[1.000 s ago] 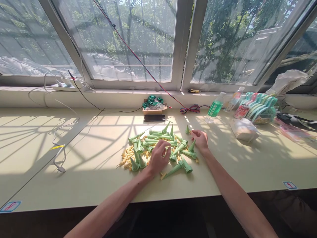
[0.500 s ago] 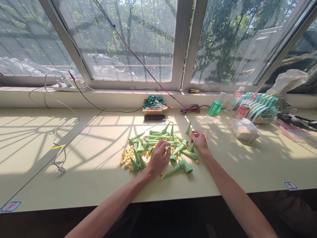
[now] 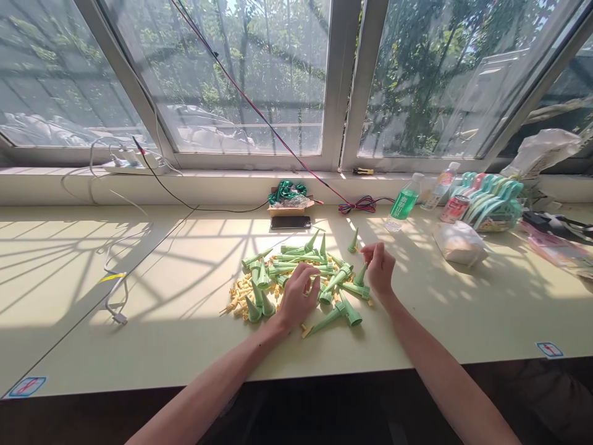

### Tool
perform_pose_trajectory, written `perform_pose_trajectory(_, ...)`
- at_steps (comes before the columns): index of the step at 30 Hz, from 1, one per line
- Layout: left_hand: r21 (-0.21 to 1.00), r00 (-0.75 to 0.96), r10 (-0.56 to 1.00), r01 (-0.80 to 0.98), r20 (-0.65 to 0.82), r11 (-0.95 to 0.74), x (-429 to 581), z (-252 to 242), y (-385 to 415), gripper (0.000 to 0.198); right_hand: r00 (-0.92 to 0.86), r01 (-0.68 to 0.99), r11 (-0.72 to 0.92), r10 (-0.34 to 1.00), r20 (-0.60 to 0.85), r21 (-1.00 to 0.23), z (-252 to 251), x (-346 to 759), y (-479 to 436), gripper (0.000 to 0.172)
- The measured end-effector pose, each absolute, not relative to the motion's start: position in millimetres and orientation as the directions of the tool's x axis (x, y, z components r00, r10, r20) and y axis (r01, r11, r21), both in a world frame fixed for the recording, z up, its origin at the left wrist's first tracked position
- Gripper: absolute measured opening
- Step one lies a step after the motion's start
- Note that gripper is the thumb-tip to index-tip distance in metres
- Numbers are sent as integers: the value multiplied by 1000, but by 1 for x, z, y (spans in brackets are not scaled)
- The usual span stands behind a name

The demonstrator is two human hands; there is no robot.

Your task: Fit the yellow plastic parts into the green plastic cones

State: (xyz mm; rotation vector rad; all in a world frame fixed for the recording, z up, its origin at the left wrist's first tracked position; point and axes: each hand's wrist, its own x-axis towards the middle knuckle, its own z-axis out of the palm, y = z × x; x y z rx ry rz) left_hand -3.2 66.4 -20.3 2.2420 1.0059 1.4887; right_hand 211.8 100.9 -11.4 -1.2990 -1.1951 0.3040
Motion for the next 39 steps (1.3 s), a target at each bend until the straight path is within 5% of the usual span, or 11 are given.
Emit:
perform_pose_trajectory(8, 559, 237, 668, 393, 705, -730, -2, -20, 66, 8, 233, 576, 416, 742, 629, -704, -13, 207, 99, 67)
perform_pose_trajectory(17, 559, 243, 671, 399, 701, -727, -3, -23, 67, 9, 156, 513, 522, 724, 672, -681, -15, 207, 103, 54)
perform_pose_trajectory(30, 574, 231, 685, 399, 691, -715, -3, -22, 65, 7, 231, 463, 521, 710, 665, -717, -14, 204, 100, 39)
perform_pose_trajectory(39, 582, 232, 689, 393, 686, -712, -5, -22, 63, 9, 297, 524, 619, 512, 806, -585, 9, 184, 95, 30)
